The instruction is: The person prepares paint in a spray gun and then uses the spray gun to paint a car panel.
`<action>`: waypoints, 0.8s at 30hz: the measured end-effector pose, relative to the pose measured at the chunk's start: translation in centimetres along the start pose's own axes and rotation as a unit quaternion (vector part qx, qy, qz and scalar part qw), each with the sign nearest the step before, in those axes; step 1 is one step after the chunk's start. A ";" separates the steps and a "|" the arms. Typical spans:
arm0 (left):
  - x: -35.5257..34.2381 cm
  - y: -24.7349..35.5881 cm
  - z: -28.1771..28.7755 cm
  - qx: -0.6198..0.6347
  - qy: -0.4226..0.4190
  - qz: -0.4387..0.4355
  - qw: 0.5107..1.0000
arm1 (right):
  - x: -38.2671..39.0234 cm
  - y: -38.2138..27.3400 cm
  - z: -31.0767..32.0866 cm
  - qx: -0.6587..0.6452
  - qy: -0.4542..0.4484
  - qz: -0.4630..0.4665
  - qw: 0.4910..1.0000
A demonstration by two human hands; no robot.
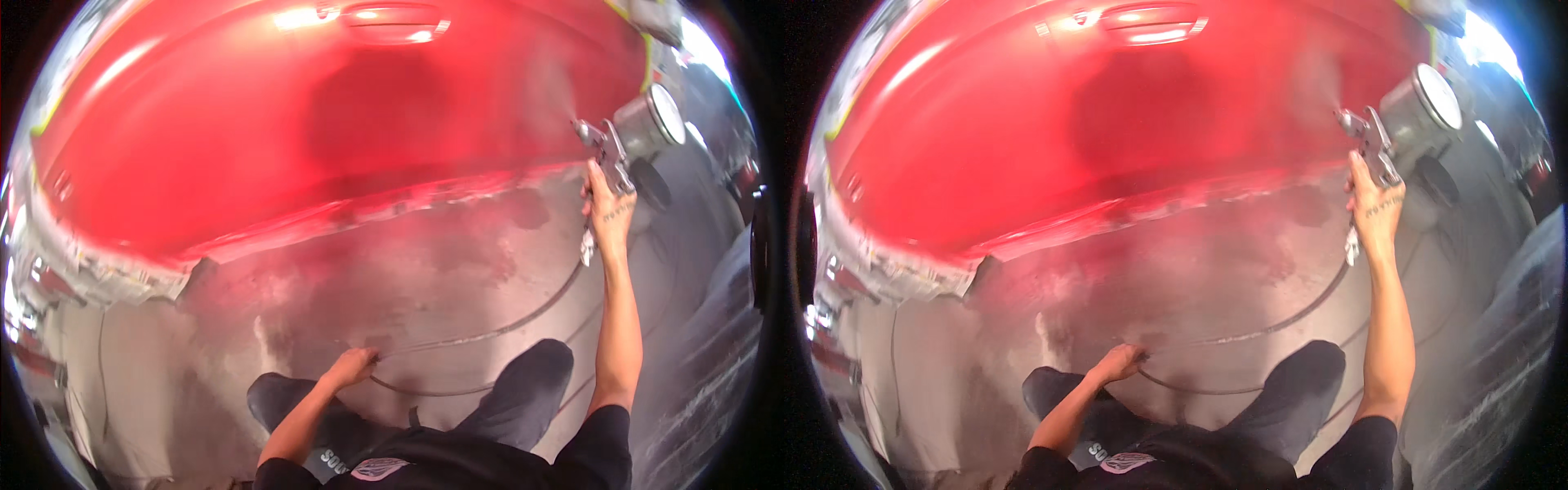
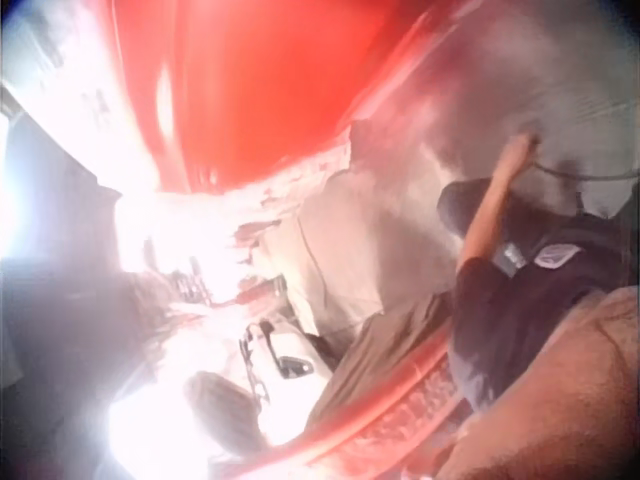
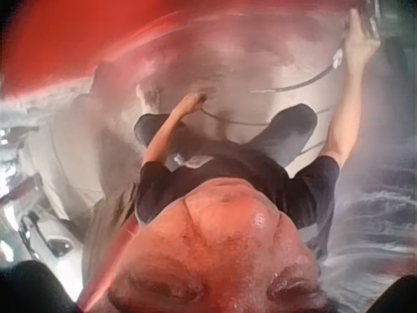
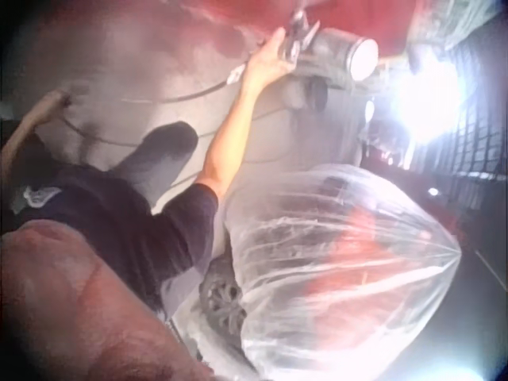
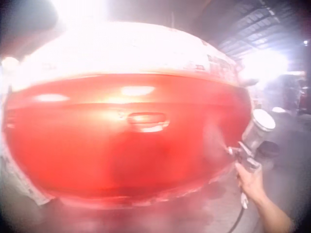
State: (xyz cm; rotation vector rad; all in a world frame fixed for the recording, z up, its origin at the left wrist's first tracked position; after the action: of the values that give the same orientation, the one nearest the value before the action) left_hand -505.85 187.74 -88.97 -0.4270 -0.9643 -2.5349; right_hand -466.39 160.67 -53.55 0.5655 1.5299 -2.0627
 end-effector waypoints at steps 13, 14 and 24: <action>5.8 -11.2 -0.6 -0.018 -0.014 0.045 0.999 | 12.7 -21.5 -19.7 -0.140 -0.160 0.040 0.976; 6.4 -11.7 -0.2 -0.024 -0.013 0.045 0.999 | 13.3 -23.2 -21.2 -0.139 -0.179 0.031 0.973; 13.9 -14.8 2.4 -0.130 -0.014 0.124 0.984 | 20.6 -37.6 -37.3 -0.255 -0.256 0.104 0.927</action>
State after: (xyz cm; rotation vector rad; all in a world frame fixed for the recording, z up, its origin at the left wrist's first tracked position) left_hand -524.53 195.98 -89.86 -0.6191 -0.5494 -2.4348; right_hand -504.70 202.30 -48.19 -0.0180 1.5120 -1.4118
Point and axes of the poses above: each hand's wrist, its own x-axis away from the middle knuckle, its own z-axis out of the back of the hand, y = z × x, the point moved 4 cm from there along -x, towards the middle knuckle, and after that the axes turned 13 degrees about z, right-handed, at the moved point
